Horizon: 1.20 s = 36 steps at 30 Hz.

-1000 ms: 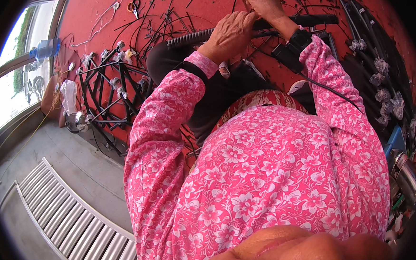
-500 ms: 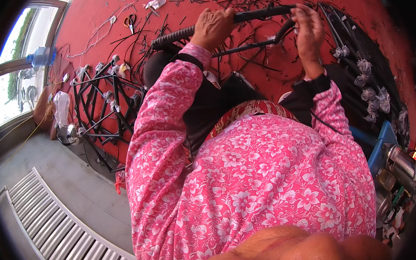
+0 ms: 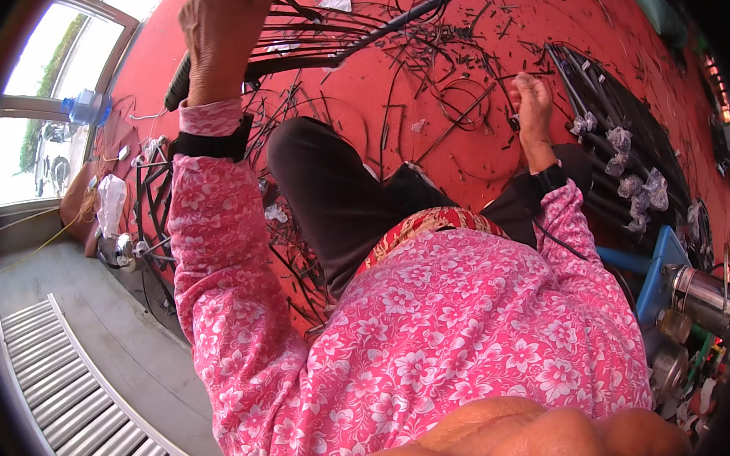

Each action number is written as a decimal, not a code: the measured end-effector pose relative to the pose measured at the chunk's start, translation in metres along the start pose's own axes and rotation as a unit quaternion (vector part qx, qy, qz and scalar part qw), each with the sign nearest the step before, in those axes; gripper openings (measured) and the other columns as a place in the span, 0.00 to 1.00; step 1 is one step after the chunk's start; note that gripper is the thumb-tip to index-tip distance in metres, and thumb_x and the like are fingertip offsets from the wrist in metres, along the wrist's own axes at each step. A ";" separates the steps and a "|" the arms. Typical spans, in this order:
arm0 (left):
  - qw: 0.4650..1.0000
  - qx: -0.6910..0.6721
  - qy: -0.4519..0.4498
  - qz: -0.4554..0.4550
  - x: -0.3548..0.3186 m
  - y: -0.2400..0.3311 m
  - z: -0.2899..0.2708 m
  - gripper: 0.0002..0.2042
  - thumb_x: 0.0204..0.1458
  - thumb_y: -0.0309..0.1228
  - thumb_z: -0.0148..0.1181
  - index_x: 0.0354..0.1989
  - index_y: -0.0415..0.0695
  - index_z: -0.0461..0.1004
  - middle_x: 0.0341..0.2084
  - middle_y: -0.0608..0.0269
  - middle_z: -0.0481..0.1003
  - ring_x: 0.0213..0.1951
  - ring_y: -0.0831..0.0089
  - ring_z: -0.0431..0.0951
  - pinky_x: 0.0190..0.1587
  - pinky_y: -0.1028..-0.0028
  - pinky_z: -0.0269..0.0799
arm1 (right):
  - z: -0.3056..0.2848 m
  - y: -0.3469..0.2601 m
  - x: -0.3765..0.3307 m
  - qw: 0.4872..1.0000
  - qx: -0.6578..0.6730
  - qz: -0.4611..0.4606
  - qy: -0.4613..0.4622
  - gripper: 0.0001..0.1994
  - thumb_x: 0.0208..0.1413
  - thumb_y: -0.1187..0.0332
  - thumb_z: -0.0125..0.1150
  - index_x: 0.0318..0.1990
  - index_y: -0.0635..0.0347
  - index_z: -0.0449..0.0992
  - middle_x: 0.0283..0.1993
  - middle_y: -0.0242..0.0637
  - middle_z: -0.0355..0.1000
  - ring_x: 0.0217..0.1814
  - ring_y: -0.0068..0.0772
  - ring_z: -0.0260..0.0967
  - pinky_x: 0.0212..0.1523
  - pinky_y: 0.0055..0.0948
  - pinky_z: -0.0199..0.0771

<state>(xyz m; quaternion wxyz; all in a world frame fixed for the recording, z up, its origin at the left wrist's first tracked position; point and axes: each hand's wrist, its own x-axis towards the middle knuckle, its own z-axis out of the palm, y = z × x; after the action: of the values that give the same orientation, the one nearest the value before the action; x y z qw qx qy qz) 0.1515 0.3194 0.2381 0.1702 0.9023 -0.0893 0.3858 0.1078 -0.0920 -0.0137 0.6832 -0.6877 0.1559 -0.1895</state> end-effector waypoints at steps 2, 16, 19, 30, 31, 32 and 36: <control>0.998 0.003 0.017 -0.054 0.006 -0.005 -0.020 0.20 0.55 0.45 0.69 0.31 0.41 0.70 0.17 0.50 0.70 0.21 0.50 0.71 0.27 0.56 0.65 | 0.026 0.007 -0.002 0.997 -0.004 0.057 -0.058 0.15 0.62 0.62 0.65 0.51 0.60 0.77 0.40 0.28 0.76 0.36 0.17 0.72 0.33 0.18 0.72; 0.984 -0.066 0.165 0.011 -0.001 -0.053 -0.104 0.12 0.55 0.33 0.69 0.30 0.39 0.74 0.17 0.61 0.65 0.21 0.73 0.63 0.27 0.67 0.62 | 0.157 -0.108 -0.044 0.947 0.071 -0.173 -0.259 0.28 0.62 0.59 0.65 0.63 0.69 0.69 0.58 0.45 0.73 0.55 0.32 0.73 0.57 0.30 0.76; 0.984 -0.064 0.147 -0.081 -0.008 -0.047 -0.103 0.13 0.56 0.34 0.69 0.29 0.39 0.73 0.17 0.61 0.66 0.22 0.72 0.64 0.27 0.67 0.63 | 0.198 -0.134 -0.059 0.909 0.092 -0.247 -0.323 0.34 0.60 0.57 0.68 0.66 0.70 0.65 0.58 0.46 0.73 0.55 0.32 0.73 0.55 0.29 0.75; 0.974 0.032 0.141 -0.174 -0.006 -0.206 -0.079 0.25 0.51 0.58 0.68 0.41 0.46 0.85 0.29 0.54 0.83 0.34 0.61 0.83 0.42 0.65 0.75 | 0.107 -0.073 -0.092 0.855 -0.263 -0.233 -0.382 0.08 0.59 0.63 0.66 0.39 0.57 0.82 0.28 0.39 0.78 0.28 0.32 0.77 0.31 0.31 0.74; 0.969 0.018 0.148 -0.198 -0.010 -0.227 -0.079 0.25 0.50 0.58 0.69 0.40 0.46 0.86 0.29 0.54 0.84 0.35 0.62 0.83 0.43 0.66 0.75 | 0.076 -0.062 -0.073 0.848 -0.288 -0.265 -0.358 0.09 0.59 0.62 0.66 0.39 0.57 0.82 0.29 0.40 0.79 0.29 0.32 0.79 0.31 0.31 0.74; 0.965 0.047 0.160 -0.203 -0.013 -0.247 -0.080 0.26 0.49 0.57 0.70 0.41 0.44 0.85 0.29 0.55 0.84 0.35 0.63 0.83 0.43 0.66 0.75 | 0.045 -0.050 -0.054 0.853 -0.297 -0.280 -0.325 0.10 0.59 0.61 0.66 0.40 0.58 0.82 0.30 0.40 0.79 0.29 0.33 0.79 0.32 0.31 0.75; 0.950 0.143 0.166 -0.224 -0.033 -0.295 -0.083 0.22 0.50 0.51 0.68 0.37 0.42 0.85 0.33 0.48 0.84 0.39 0.49 0.85 0.43 0.57 0.78 | -0.105 -0.040 0.022 0.829 -0.510 -0.186 -0.135 0.09 0.59 0.64 0.68 0.43 0.56 0.83 0.37 0.41 0.82 0.41 0.34 0.83 0.41 0.33 0.80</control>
<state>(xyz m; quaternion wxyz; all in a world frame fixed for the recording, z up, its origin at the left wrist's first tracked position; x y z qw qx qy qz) 0.1597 0.6249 0.1973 0.1342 0.8370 0.2009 0.4911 0.0750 -0.1943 0.0272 0.2013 -0.9731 0.0055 -0.1118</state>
